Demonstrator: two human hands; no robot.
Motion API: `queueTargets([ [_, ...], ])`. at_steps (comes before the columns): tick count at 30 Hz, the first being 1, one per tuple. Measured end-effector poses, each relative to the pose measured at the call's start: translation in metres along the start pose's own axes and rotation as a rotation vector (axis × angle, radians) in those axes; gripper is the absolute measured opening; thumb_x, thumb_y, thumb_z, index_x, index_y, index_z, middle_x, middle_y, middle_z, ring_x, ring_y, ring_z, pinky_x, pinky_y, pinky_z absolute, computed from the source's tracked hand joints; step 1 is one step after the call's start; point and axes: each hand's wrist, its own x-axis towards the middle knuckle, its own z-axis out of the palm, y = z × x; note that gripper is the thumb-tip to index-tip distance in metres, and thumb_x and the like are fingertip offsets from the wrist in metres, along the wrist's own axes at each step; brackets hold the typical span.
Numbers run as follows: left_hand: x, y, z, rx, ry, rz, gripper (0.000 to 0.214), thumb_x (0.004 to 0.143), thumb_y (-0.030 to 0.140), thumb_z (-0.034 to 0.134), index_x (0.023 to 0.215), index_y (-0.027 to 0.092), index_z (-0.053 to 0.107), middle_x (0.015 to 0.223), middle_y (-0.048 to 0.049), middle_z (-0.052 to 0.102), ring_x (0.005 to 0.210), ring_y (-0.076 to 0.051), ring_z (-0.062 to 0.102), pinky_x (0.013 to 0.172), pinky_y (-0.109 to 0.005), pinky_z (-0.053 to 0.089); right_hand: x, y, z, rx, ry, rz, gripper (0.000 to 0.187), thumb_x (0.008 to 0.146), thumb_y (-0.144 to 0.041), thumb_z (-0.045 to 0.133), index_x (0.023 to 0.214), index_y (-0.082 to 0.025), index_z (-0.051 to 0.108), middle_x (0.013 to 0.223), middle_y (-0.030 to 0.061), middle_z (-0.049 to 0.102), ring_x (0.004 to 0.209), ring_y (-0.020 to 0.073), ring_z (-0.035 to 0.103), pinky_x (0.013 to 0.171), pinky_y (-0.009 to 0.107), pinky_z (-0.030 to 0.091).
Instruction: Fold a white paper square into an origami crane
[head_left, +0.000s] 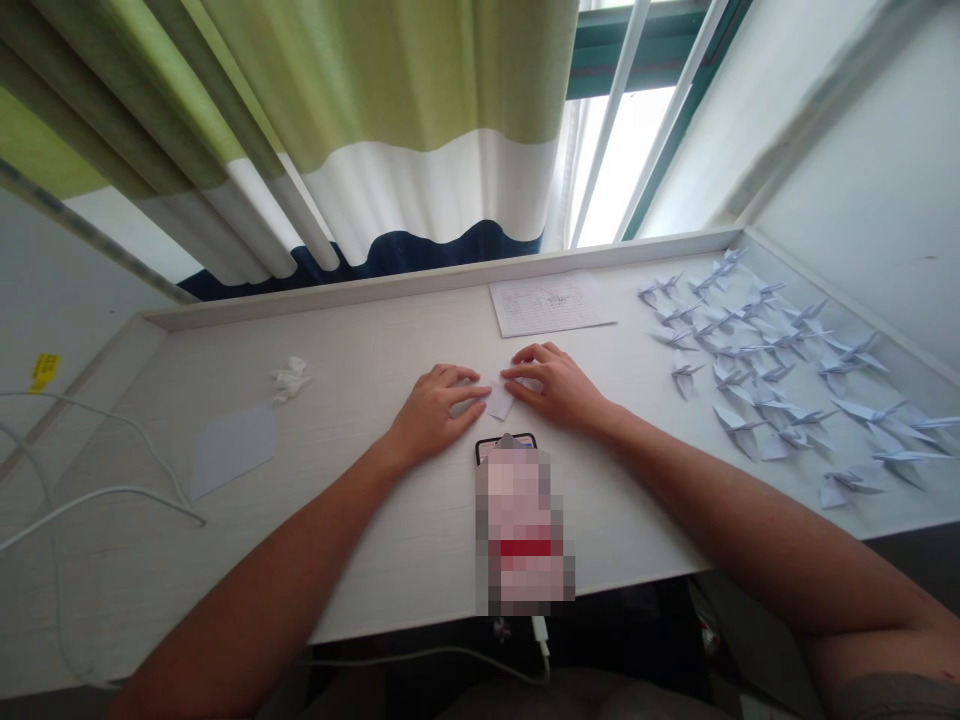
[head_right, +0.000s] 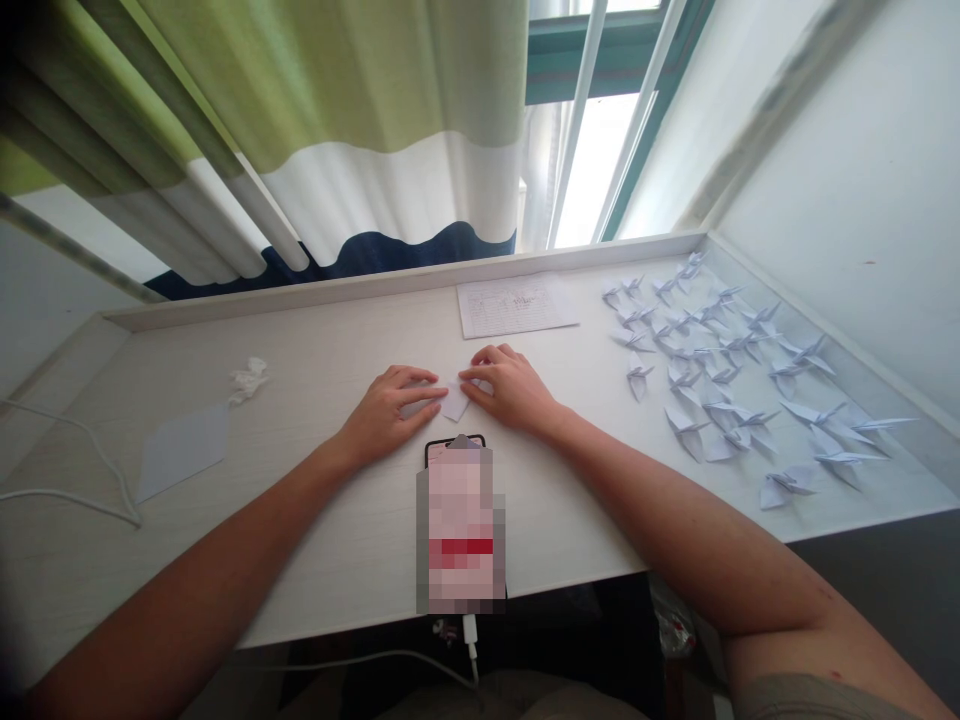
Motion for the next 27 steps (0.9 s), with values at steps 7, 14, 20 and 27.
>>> queueTargets([
  [7, 0.002, 0.002, 0.000, -0.001, -0.014, -0.062, 0.026, 0.100, 0.037, 0.067, 0.121, 0.029, 0.080, 0.128, -0.0071, 0.073, 0.125, -0.030, 0.060, 0.110, -0.053, 0.049, -0.001, -0.002, 0.001, 0.001, 0.007, 0.003, 0.022, 0.102, -0.036, 0.066, 0.112, -0.028, 0.084, 0.118, 0.0108, 0.072, 0.110, 0.0316, 0.062, 0.098, 0.051, 0.053],
  [14, 0.004, 0.002, 0.002, -0.030, -0.020, -0.101, 0.022, 0.099, 0.036, 0.069, 0.115, 0.031, 0.082, 0.128, -0.0057, 0.073, 0.124, -0.030, 0.060, 0.111, -0.053, 0.048, -0.004, 0.007, -0.004, 0.083, 0.031, 0.018, 0.028, 0.103, -0.026, 0.058, 0.119, -0.023, 0.081, 0.118, 0.0120, 0.074, 0.111, 0.0309, 0.065, 0.101, 0.050, 0.054],
  [20, 0.004, 0.003, 0.002, -0.025, -0.025, -0.102, 0.024, 0.099, 0.035, 0.068, 0.118, 0.029, 0.081, 0.129, -0.0063, 0.073, 0.126, -0.031, 0.059, 0.112, -0.055, 0.047, -0.002, 0.008, -0.008, 0.082, 0.165, -0.009, 0.027, 0.099, -0.020, 0.060, 0.115, -0.021, 0.081, 0.116, 0.0119, 0.076, 0.111, 0.0301, 0.066, 0.101, 0.049, 0.054],
  [27, 0.003, 0.004, 0.002, -0.012, -0.020, -0.084, 0.024, 0.100, 0.036, 0.067, 0.118, 0.030, 0.081, 0.130, -0.0060, 0.073, 0.127, -0.030, 0.058, 0.112, -0.055, 0.047, -0.004, 0.007, -0.017, -0.015, -0.011, -0.157, 0.026, 0.103, -0.020, 0.061, 0.115, -0.029, 0.082, 0.130, 0.0067, 0.077, 0.123, 0.0298, 0.066, 0.106, 0.054, 0.051],
])
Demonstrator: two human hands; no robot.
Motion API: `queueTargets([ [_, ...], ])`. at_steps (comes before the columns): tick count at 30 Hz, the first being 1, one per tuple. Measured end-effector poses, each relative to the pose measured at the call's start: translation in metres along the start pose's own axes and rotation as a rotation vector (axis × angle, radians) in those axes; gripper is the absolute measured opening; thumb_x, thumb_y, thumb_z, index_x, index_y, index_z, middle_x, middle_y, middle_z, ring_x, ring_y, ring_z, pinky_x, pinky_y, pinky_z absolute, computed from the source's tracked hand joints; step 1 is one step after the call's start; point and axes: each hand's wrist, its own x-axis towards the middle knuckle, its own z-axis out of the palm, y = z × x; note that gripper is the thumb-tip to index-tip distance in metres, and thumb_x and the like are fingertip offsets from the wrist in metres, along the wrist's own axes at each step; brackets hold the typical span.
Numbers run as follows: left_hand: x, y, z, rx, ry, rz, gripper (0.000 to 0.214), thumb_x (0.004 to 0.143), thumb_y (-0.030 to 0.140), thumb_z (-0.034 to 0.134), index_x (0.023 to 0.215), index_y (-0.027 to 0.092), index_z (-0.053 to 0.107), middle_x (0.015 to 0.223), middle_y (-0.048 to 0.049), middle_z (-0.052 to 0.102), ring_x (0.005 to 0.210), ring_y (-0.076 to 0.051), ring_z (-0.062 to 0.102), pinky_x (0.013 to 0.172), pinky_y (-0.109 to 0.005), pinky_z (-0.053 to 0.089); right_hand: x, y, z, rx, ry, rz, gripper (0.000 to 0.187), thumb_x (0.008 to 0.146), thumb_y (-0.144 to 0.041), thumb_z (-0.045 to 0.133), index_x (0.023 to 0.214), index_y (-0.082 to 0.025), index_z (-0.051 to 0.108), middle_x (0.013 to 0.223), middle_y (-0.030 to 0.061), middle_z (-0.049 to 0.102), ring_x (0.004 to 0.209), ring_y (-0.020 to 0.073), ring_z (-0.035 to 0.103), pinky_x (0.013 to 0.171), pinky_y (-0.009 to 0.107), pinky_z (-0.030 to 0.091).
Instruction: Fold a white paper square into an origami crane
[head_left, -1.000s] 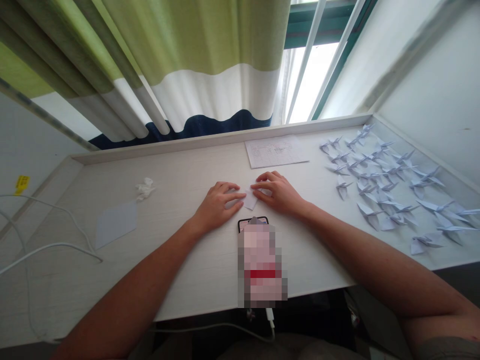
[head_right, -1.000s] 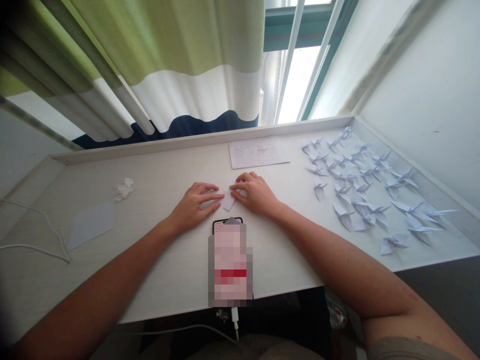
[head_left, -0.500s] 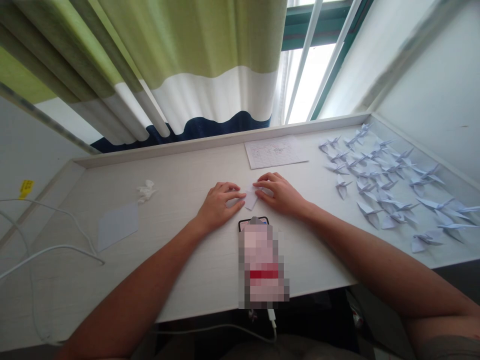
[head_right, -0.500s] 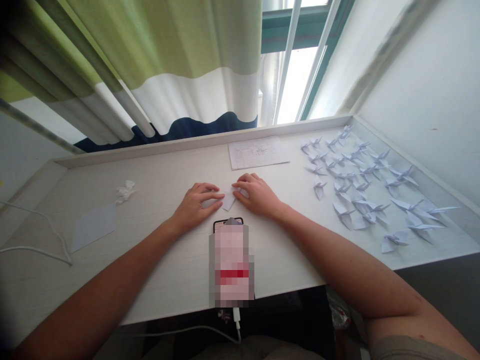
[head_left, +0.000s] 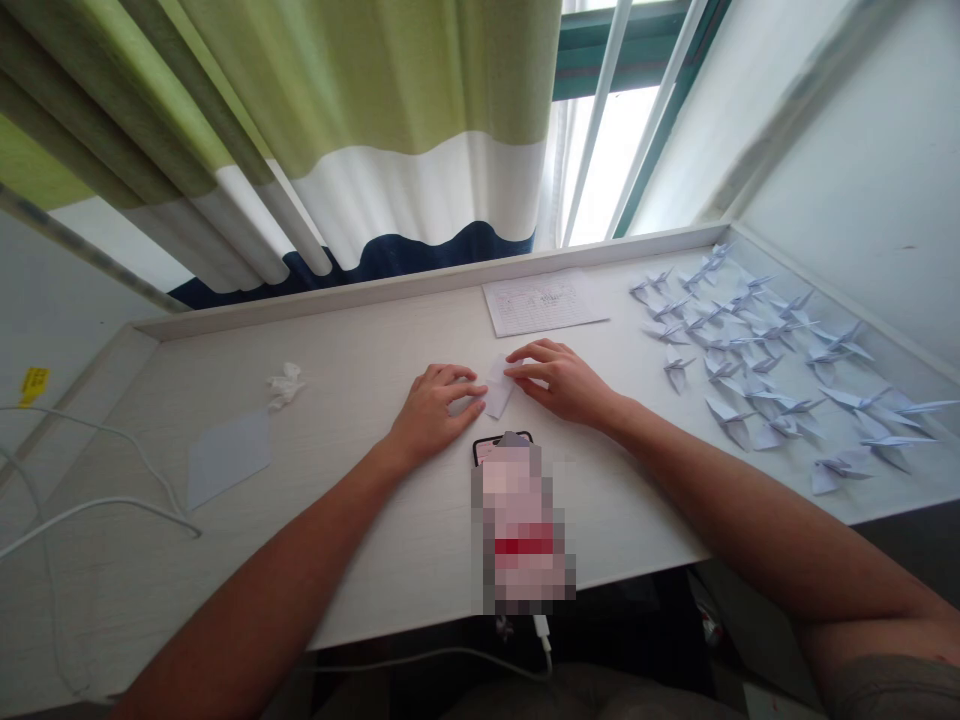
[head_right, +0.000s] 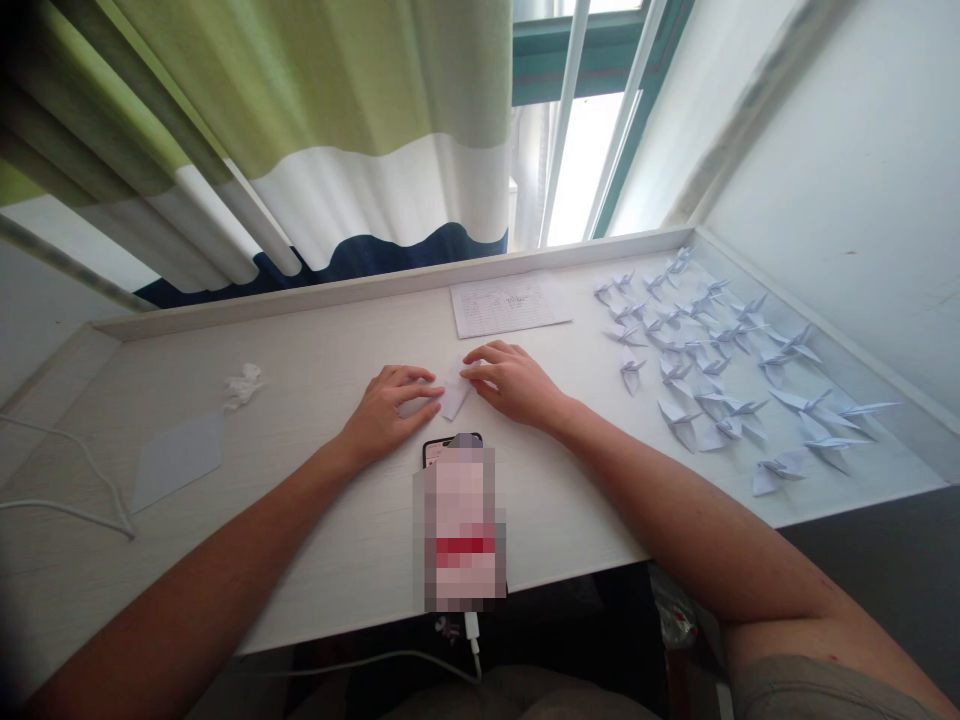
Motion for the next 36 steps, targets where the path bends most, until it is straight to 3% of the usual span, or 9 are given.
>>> queueTargets([
  [5, 0.001, -0.001, 0.000, -0.005, 0.001, -0.008, 0.023, 0.099, 0.036, 0.067, 0.116, 0.030, 0.081, 0.130, -0.0059, 0.073, 0.127, -0.030, 0.058, 0.112, -0.054, 0.047, -0.002, -0.003, -0.002, 0.028, -0.125, -0.125, 0.029, 0.103, -0.020, 0.065, 0.124, -0.034, 0.080, 0.143, 0.0030, 0.073, 0.136, 0.0283, 0.064, 0.115, 0.055, 0.048],
  [14, 0.001, 0.000, 0.000, -0.013, 0.004, -0.010, 0.022, 0.099, 0.035, 0.068, 0.115, 0.030, 0.082, 0.130, -0.0061, 0.073, 0.127, -0.031, 0.058, 0.112, -0.055, 0.047, 0.007, -0.012, 0.010, 0.125, -0.021, 0.129, 0.019, 0.101, -0.034, 0.068, 0.100, -0.022, 0.083, 0.118, 0.0108, 0.080, 0.112, 0.0291, 0.071, 0.102, 0.050, 0.054],
  [36, 0.000, 0.002, 0.001, -0.013, 0.052, 0.000, 0.022, 0.099, 0.033, 0.068, 0.115, 0.029, 0.082, 0.126, -0.0061, 0.075, 0.124, -0.030, 0.061, 0.110, -0.053, 0.049, 0.002, -0.019, 0.016, 0.083, -0.070, 0.157, 0.024, 0.094, -0.040, 0.075, 0.112, -0.024, 0.071, 0.125, 0.0106, 0.069, 0.120, 0.0331, 0.062, 0.105, 0.052, 0.047],
])
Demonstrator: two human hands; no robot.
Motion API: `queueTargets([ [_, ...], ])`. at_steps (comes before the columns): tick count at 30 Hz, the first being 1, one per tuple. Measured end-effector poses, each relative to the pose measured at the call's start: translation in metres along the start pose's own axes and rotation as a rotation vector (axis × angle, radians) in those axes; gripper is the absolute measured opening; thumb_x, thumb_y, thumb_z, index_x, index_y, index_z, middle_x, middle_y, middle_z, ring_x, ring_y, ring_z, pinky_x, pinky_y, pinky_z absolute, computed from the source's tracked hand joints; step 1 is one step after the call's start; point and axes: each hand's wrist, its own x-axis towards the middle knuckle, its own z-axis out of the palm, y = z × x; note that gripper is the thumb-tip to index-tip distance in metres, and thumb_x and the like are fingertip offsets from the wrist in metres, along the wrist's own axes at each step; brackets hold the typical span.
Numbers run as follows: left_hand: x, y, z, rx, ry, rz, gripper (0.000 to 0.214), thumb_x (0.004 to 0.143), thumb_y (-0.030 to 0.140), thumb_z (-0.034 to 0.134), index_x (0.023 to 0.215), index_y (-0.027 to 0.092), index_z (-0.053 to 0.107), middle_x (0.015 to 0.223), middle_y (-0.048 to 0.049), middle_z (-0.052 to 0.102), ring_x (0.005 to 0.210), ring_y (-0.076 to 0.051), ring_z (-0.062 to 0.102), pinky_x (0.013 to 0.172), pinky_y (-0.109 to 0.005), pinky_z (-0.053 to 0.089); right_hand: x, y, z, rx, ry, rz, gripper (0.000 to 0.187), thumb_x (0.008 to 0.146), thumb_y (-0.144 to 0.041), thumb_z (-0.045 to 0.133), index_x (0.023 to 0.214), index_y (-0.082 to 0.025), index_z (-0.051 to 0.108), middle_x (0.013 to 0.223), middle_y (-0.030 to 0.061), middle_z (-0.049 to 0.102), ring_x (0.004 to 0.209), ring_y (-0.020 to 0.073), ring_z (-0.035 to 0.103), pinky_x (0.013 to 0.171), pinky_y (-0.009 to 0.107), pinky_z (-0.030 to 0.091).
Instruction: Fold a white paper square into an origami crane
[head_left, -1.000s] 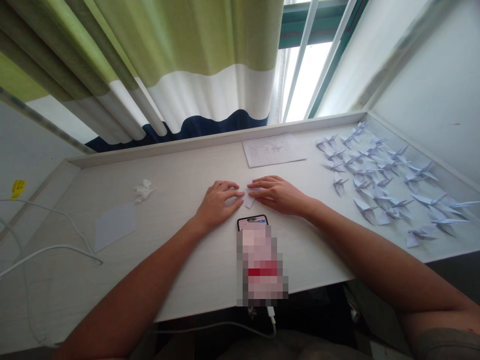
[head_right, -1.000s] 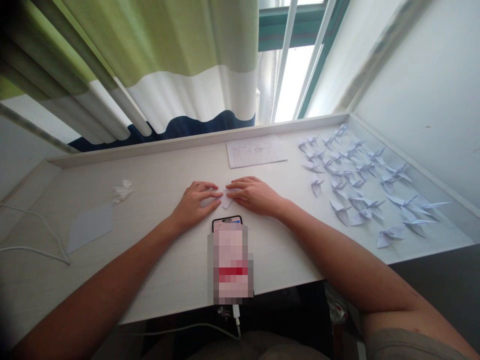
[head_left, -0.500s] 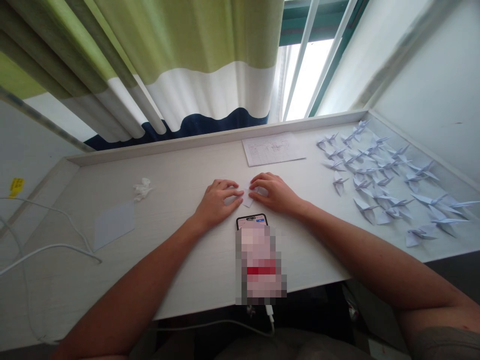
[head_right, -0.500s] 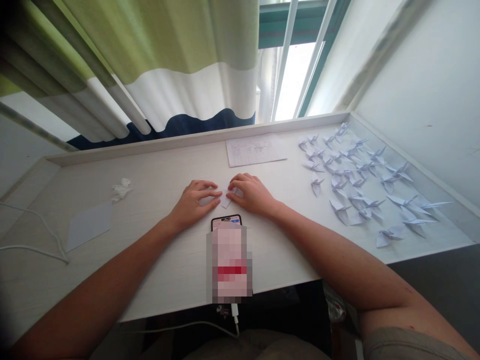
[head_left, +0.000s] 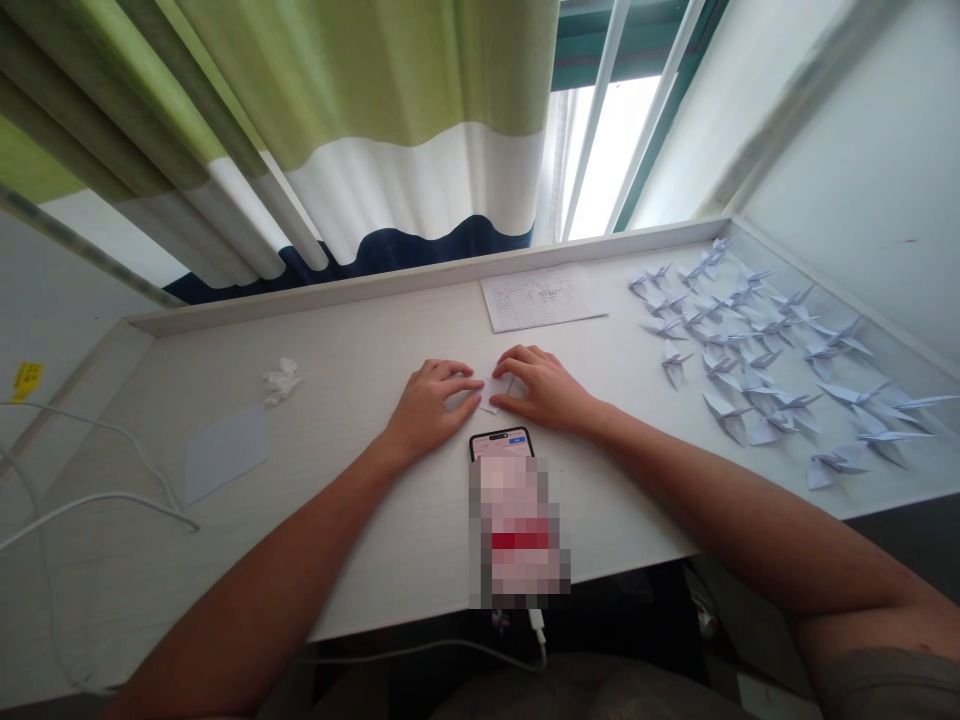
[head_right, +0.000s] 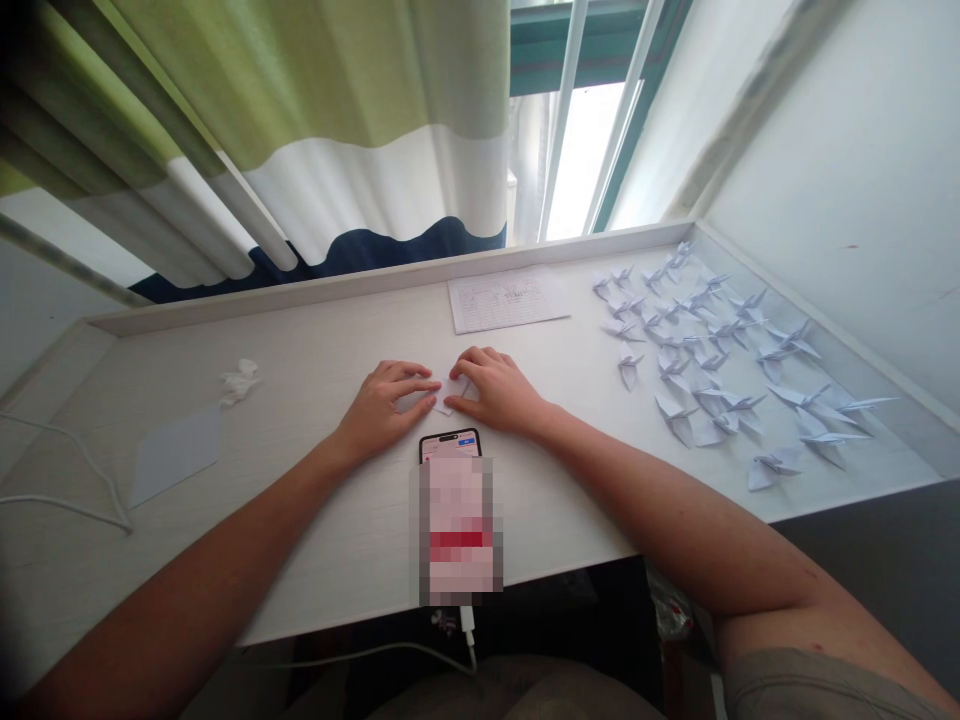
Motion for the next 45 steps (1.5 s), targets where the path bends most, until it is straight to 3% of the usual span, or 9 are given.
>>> queueTargets([
  [8, -0.001, 0.012, 0.005, 0.047, 0.012, -0.092, 0.040, 0.085, 0.058, 0.083, 0.109, 0.027, 0.080, 0.129, -0.0074, 0.073, 0.124, -0.034, 0.060, 0.108, -0.055, 0.049, 0.000, 0.000, 0.002, 0.003, 0.013, 0.014, 0.023, 0.093, -0.038, 0.076, 0.108, -0.021, 0.071, 0.125, 0.0114, 0.069, 0.119, 0.0331, 0.061, 0.104, 0.051, 0.048],
  [13, 0.000, 0.018, 0.005, 0.080, -0.019, -0.129, 0.031, 0.094, 0.052, 0.075, 0.110, 0.026, 0.078, 0.129, -0.0071, 0.072, 0.125, -0.032, 0.058, 0.109, -0.053, 0.048, 0.001, -0.001, 0.004, -0.010, 0.016, 0.025, 0.024, 0.092, -0.037, 0.078, 0.108, -0.020, 0.072, 0.126, 0.0119, 0.069, 0.119, 0.0334, 0.062, 0.104, 0.051, 0.048],
  [19, 0.002, 0.019, 0.005, 0.076, -0.042, -0.166, 0.033, 0.090, 0.050, 0.079, 0.111, 0.025, 0.076, 0.129, -0.0067, 0.070, 0.126, -0.033, 0.057, 0.110, -0.053, 0.047, 0.001, 0.002, 0.002, 0.038, 0.026, 0.046, 0.024, 0.090, -0.036, 0.077, 0.110, -0.022, 0.072, 0.126, 0.0108, 0.068, 0.120, 0.0331, 0.060, 0.106, 0.051, 0.049],
  [24, 0.003, 0.019, 0.005, 0.061, -0.028, -0.183, 0.031, 0.087, 0.047, 0.083, 0.109, 0.026, 0.076, 0.129, -0.0063, 0.069, 0.124, -0.033, 0.058, 0.109, -0.053, 0.048, 0.002, 0.016, -0.001, 0.101, 0.116, 0.167, 0.034, 0.087, -0.033, 0.075, 0.119, -0.023, 0.069, 0.126, 0.0114, 0.066, 0.125, 0.0340, 0.058, 0.108, 0.052, 0.049],
  [32, 0.003, 0.019, 0.006, 0.045, -0.021, -0.185, 0.029, 0.085, 0.044, 0.083, 0.108, 0.026, 0.076, 0.128, -0.0063, 0.069, 0.124, -0.034, 0.057, 0.110, -0.054, 0.048, 0.013, 0.034, -0.008, -0.015, 0.269, 0.326, 0.026, 0.089, -0.027, 0.067, 0.114, -0.023, 0.071, 0.121, 0.0122, 0.070, 0.119, 0.0358, 0.061, 0.103, 0.054, 0.050],
  [38, 0.002, 0.019, 0.006, 0.048, -0.022, -0.177, 0.029, 0.087, 0.044, 0.082, 0.109, 0.026, 0.076, 0.128, -0.0064, 0.069, 0.124, -0.033, 0.058, 0.111, -0.054, 0.047, 0.014, 0.037, -0.014, 0.046, 0.341, 0.276, 0.016, 0.091, -0.025, 0.063, 0.104, -0.022, 0.072, 0.107, 0.0096, 0.074, 0.107, 0.0309, 0.066, 0.099, 0.050, 0.052],
  [40, 0.001, 0.019, 0.007, 0.052, -0.020, -0.161, 0.029, 0.088, 0.045, 0.081, 0.109, 0.026, 0.076, 0.129, -0.0066, 0.070, 0.125, -0.033, 0.057, 0.111, -0.054, 0.047, 0.011, 0.031, -0.013, 0.090, 0.325, 0.195, 0.017, 0.095, -0.030, 0.061, 0.106, -0.023, 0.072, 0.110, 0.0092, 0.073, 0.108, 0.0294, 0.066, 0.100, 0.049, 0.052],
  [42, -0.001, 0.018, 0.008, 0.058, -0.009, -0.139, 0.029, 0.089, 0.046, 0.080, 0.109, 0.026, 0.076, 0.129, -0.0071, 0.070, 0.125, -0.033, 0.057, 0.111, -0.054, 0.046, 0.008, 0.024, -0.010, 0.076, 0.229, 0.104, 0.025, 0.094, -0.038, 0.070, 0.114, -0.024, 0.074, 0.118, 0.0105, 0.071, 0.116, 0.0312, 0.064, 0.106, 0.050, 0.050],
  [45, -0.003, 0.018, 0.009, 0.070, 0.012, -0.114, 0.030, 0.090, 0.048, 0.079, 0.108, 0.025, 0.076, 0.129, -0.0080, 0.071, 0.125, -0.033, 0.058, 0.110, -0.053, 0.046, 0.005, 0.015, -0.008, -0.013, 0.084, 0.091, 0.038, 0.089, -0.043, 0.079, 0.122, -0.026, 0.075, 0.127, 0.0119, 0.068, 0.123, 0.0357, 0.060, 0.108, 0.056, 0.048],
])
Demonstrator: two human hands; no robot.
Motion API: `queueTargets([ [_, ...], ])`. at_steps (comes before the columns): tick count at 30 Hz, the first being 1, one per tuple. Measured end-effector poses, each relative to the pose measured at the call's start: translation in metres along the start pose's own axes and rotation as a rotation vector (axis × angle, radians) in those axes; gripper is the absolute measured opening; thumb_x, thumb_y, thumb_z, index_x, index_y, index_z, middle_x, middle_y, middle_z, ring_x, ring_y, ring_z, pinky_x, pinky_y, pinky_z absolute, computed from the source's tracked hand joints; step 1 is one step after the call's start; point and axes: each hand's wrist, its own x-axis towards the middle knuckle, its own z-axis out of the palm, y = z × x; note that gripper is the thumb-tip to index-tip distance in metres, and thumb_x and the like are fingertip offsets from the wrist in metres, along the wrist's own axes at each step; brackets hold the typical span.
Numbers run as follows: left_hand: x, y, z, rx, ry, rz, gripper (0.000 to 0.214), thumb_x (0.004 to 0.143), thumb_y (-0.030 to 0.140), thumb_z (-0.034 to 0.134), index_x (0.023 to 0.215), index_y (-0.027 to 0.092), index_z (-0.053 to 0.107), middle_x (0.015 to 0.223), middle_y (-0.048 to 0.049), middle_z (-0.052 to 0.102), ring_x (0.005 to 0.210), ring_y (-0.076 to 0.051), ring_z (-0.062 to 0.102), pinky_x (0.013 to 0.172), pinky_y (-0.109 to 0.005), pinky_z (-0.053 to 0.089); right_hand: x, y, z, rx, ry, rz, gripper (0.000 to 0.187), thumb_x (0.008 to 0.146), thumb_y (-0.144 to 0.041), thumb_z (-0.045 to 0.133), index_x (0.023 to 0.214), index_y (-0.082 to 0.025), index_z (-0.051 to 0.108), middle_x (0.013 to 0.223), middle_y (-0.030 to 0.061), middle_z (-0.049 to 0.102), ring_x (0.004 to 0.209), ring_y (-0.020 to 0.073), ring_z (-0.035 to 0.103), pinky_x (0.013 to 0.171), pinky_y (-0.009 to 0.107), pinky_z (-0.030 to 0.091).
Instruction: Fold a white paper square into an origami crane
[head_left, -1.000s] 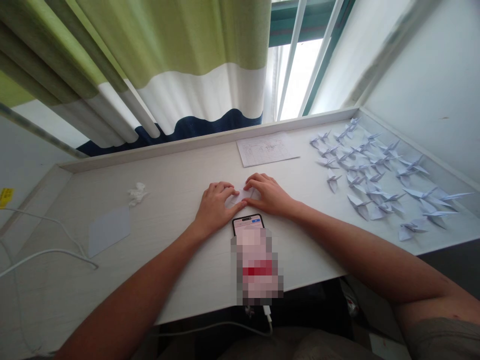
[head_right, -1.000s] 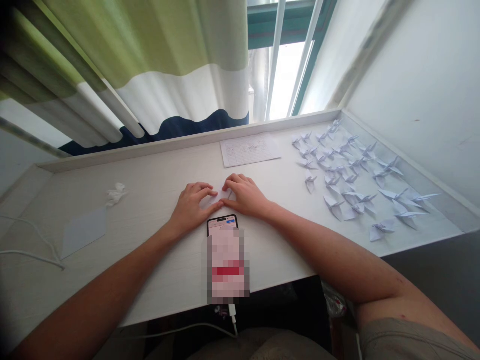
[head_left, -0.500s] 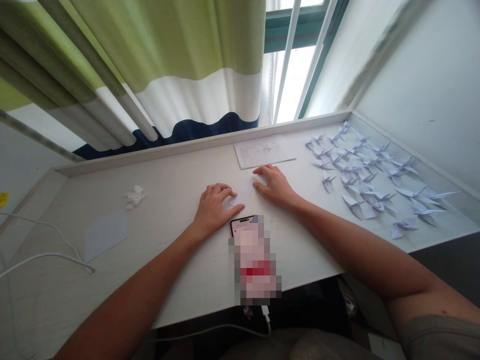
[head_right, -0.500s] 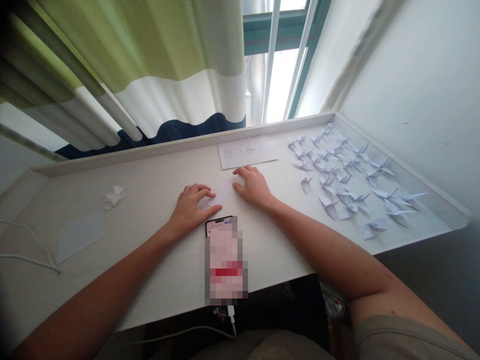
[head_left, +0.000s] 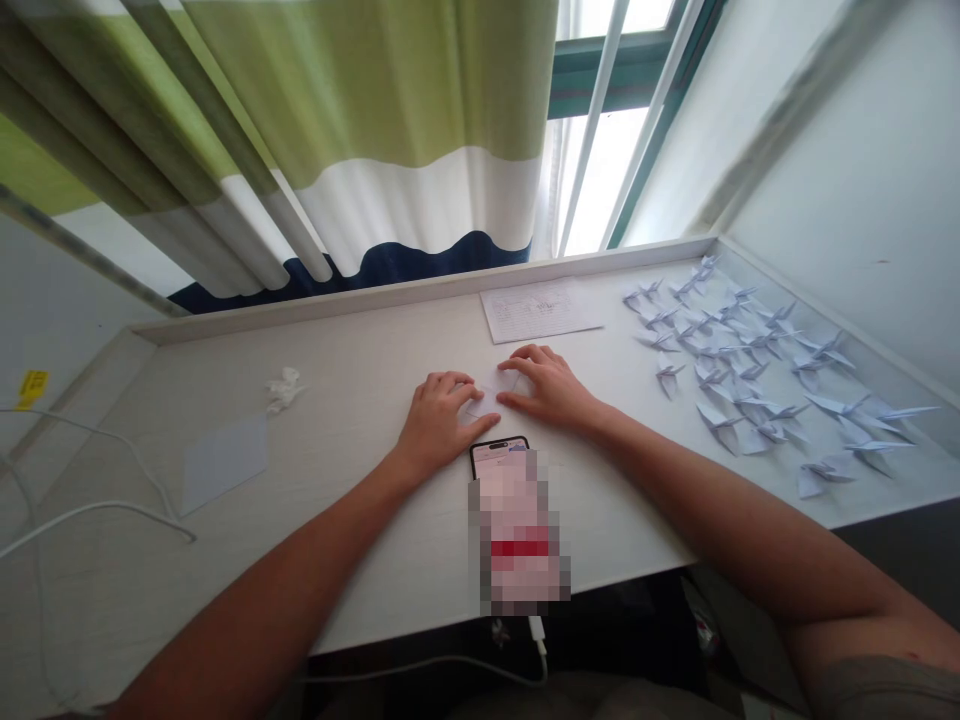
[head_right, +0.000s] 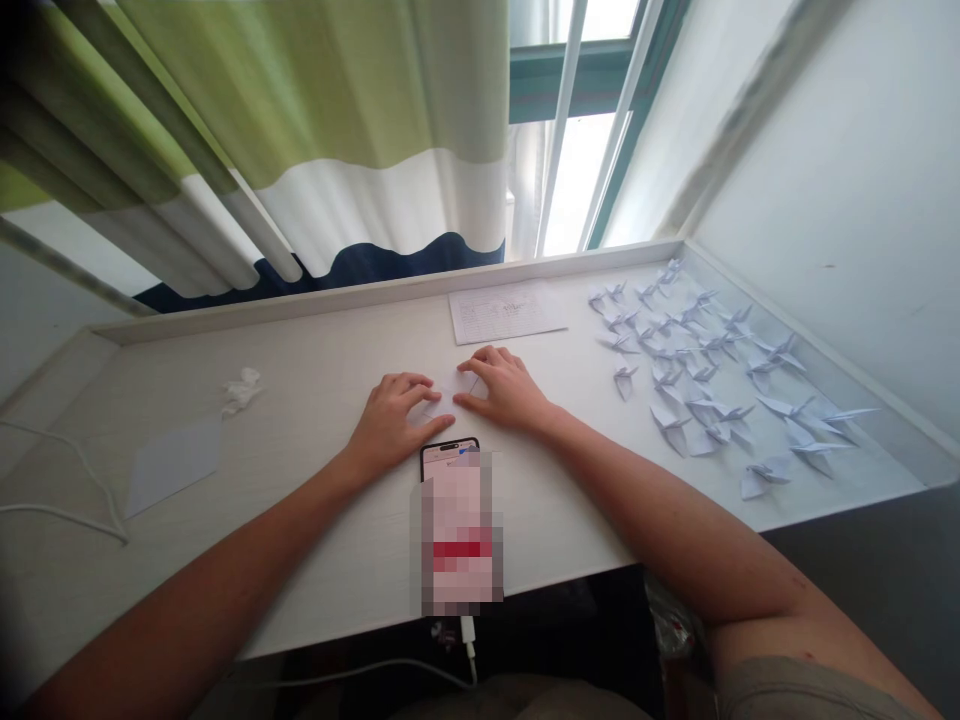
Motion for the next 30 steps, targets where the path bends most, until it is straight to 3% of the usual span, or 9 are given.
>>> queueTargets([
  [5, -0.002, -0.001, -0.002, -0.012, -0.005, 0.042, 0.031, 0.089, 0.047, 0.081, 0.110, 0.025, 0.078, 0.129, -0.0083, 0.071, 0.125, -0.032, 0.059, 0.111, -0.053, 0.046, 0.000, 0.004, -0.003, -0.003, -0.085, 0.012, 0.039, 0.091, -0.046, 0.078, 0.126, -0.030, 0.077, 0.133, 0.0113, 0.066, 0.127, 0.0362, 0.059, 0.113, 0.059, 0.046],
  [10, -0.002, -0.005, -0.003, -0.095, -0.015, 0.096, 0.014, 0.098, 0.037, 0.071, 0.101, 0.026, 0.080, 0.121, -0.0057, 0.074, 0.121, -0.028, 0.061, 0.112, -0.050, 0.045, -0.001, 0.014, -0.007, -0.003, -0.148, -0.038, 0.036, 0.096, -0.043, 0.074, 0.130, -0.034, 0.078, 0.143, 0.0098, 0.064, 0.135, 0.0369, 0.055, 0.117, 0.062, 0.042],
  [19, -0.003, -0.006, -0.001, -0.045, -0.023, 0.115, 0.022, 0.101, 0.036, 0.065, 0.114, 0.032, 0.082, 0.128, -0.0065, 0.070, 0.126, -0.029, 0.057, 0.113, -0.051, 0.046, -0.003, 0.013, -0.012, -0.005, -0.207, -0.068, 0.037, 0.097, -0.030, 0.070, 0.131, -0.043, 0.078, 0.146, 0.0068, 0.061, 0.138, 0.0371, 0.051, 0.118, 0.066, 0.040],
  [24, -0.003, -0.005, -0.002, -0.020, -0.042, 0.119, 0.030, 0.103, 0.037, 0.063, 0.129, 0.034, 0.078, 0.137, -0.0072, 0.068, 0.131, -0.030, 0.054, 0.115, -0.052, 0.044, -0.003, 0.013, -0.012, -0.008, -0.203, -0.066, 0.036, 0.098, -0.030, 0.069, 0.131, -0.042, 0.078, 0.146, 0.0071, 0.060, 0.138, 0.0368, 0.051, 0.119, 0.066, 0.039],
  [30, -0.002, -0.005, -0.001, 0.003, -0.055, 0.102, 0.026, 0.102, 0.037, 0.065, 0.123, 0.037, 0.081, 0.138, -0.0061, 0.068, 0.132, -0.030, 0.053, 0.114, -0.054, 0.045, -0.004, 0.009, -0.014, 0.012, -0.205, -0.046, 0.035, 0.096, -0.037, 0.073, 0.130, -0.038, 0.079, 0.148, 0.0090, 0.060, 0.140, 0.0375, 0.051, 0.121, 0.066, 0.039],
])
